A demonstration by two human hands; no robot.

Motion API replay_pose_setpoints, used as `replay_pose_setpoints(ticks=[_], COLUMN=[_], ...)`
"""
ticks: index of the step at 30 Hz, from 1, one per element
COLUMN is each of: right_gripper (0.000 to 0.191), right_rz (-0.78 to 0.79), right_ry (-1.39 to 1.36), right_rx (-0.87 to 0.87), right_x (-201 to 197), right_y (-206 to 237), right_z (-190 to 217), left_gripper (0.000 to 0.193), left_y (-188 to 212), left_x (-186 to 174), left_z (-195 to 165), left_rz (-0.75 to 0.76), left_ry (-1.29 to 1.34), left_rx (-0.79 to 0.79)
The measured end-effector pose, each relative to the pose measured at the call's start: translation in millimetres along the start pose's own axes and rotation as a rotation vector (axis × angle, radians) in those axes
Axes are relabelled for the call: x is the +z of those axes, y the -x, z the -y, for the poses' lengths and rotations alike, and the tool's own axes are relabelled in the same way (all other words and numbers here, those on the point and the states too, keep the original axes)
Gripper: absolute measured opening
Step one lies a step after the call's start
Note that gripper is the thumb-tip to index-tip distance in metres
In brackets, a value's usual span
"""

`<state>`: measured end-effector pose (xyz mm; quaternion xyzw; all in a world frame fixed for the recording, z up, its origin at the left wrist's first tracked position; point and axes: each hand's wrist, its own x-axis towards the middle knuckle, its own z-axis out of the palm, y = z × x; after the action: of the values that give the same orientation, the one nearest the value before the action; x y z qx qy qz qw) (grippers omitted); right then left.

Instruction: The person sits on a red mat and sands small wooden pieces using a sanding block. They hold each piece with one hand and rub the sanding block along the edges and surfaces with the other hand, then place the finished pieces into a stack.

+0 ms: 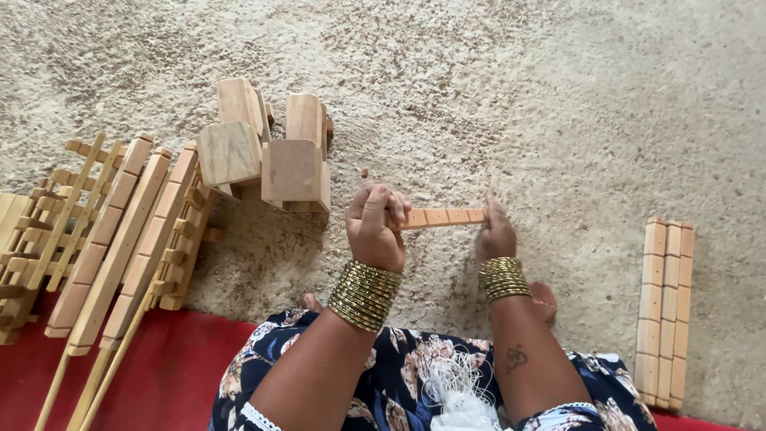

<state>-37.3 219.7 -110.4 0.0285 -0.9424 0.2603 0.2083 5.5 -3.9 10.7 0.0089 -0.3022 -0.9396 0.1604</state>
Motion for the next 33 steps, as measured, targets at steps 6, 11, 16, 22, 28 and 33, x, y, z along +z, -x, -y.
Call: replay_pose_setpoints(ticks=[6,11,16,22,28,33], right_gripper=[0.026,0.033,0.02,0.027,0.036,0.051], right_rz=[-0.079,-0.177,-0.078,-0.093,-0.099,-0.113], right_ry=[-0.418,-0.342,-0.327,-0.153,-0.356,-0.306], right_rx=[-0.454,-0.489,-0.261,-0.166,-0.3,-0.457], right_x=[-15,-25,8,20,-10,-18], right_y=[18,27,18,11,25,24], right_z=[117,163,75,21,110,147], left_gripper=[0.022,0.015,0.006,0.033,0.055,0.054], left_y=[5,14,7,6,6,11], left_x=[0,4,7,5,4,10], left_z=[-21,-33,-33,-21,-22,-26], left_rz=[0.103,0.229,0.113,0.26,0.035,-0.118], left_ry=[0.012,-0.037,0.037,-0.118,-0.303,-0.178], left_rx=[0.069,0.167,0.105,0.166,0.164,0.102])
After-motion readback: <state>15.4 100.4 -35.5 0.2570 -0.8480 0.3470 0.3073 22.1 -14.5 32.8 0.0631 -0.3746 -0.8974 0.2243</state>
